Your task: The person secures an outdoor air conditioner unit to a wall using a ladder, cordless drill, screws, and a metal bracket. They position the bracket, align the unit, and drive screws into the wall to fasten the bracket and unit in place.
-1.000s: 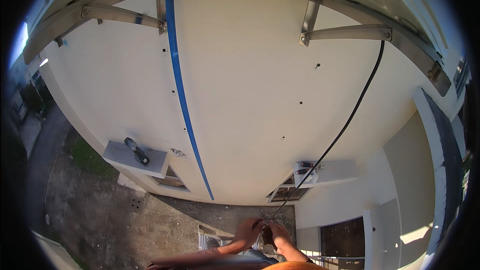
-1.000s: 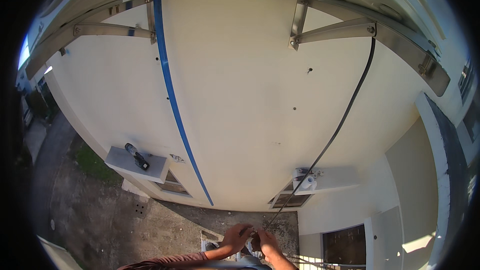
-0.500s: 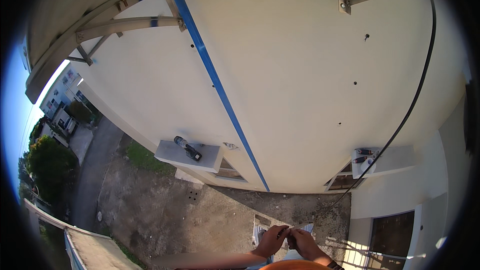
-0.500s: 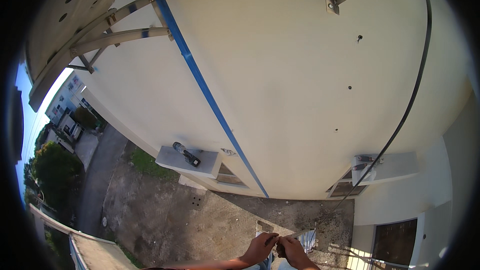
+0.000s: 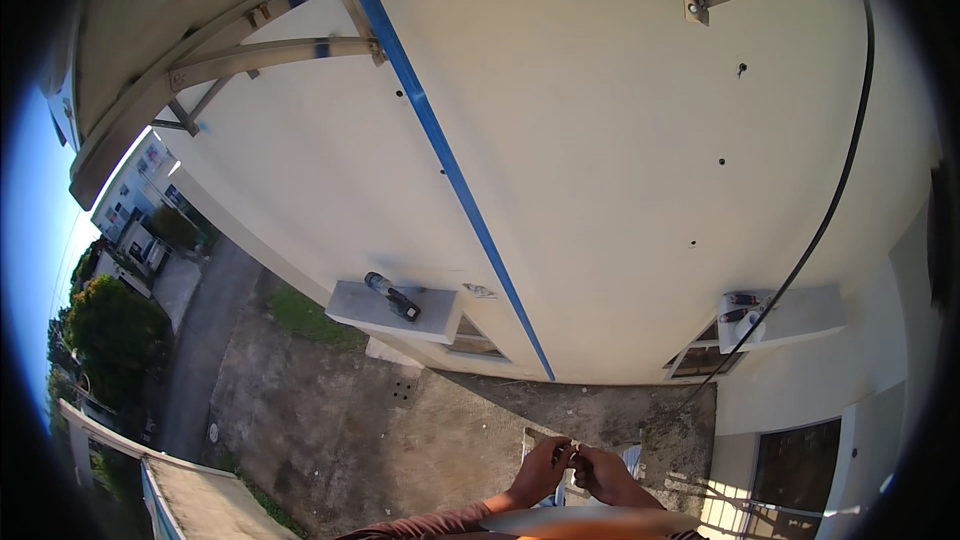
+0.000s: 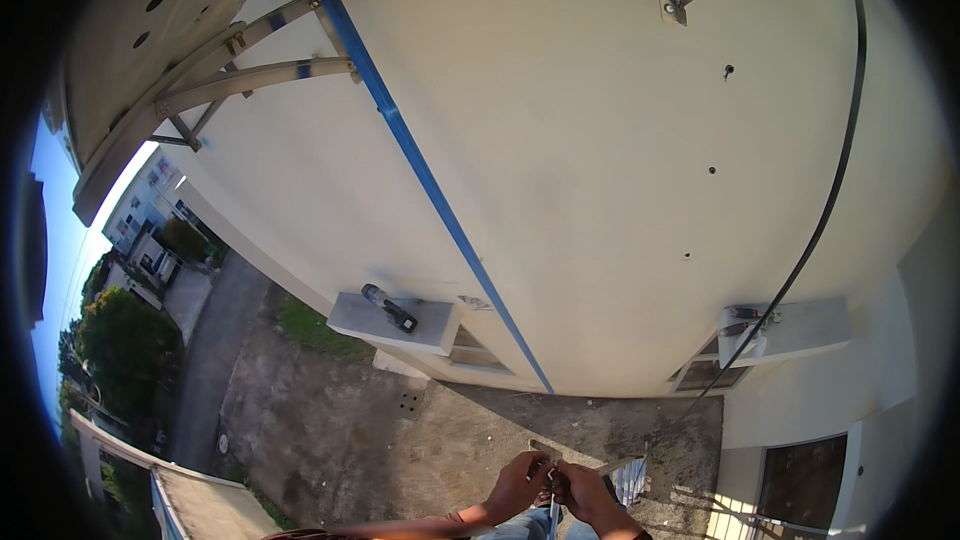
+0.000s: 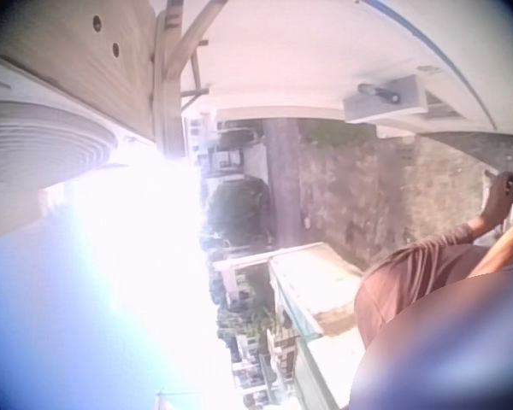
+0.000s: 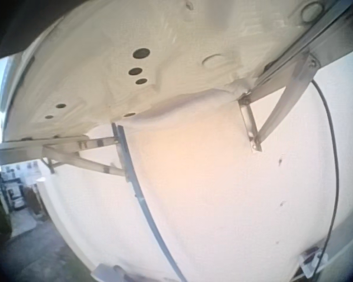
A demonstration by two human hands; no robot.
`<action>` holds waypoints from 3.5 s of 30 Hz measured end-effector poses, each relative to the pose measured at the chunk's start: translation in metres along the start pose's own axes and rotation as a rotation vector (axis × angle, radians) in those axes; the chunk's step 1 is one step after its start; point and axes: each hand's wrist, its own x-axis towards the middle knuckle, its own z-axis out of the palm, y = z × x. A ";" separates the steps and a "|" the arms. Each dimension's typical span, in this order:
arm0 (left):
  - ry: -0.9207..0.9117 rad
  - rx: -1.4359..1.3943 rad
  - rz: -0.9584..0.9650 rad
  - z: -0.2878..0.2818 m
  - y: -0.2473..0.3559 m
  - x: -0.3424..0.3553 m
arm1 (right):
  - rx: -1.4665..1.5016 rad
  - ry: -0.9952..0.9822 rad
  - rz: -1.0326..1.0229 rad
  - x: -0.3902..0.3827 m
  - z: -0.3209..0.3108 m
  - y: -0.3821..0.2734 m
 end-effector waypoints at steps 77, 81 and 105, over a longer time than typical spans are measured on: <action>-0.185 -0.464 -0.349 0.008 0.109 0.136 | -1.005 0.584 -1.415 -0.080 0.021 -0.051; -0.119 -0.733 0.581 -0.068 0.301 0.225 | -0.507 0.621 -1.089 -0.061 -0.004 -0.047; -0.431 -0.444 1.235 -0.161 0.631 0.330 | -0.222 0.634 -0.904 -0.042 -0.059 0.041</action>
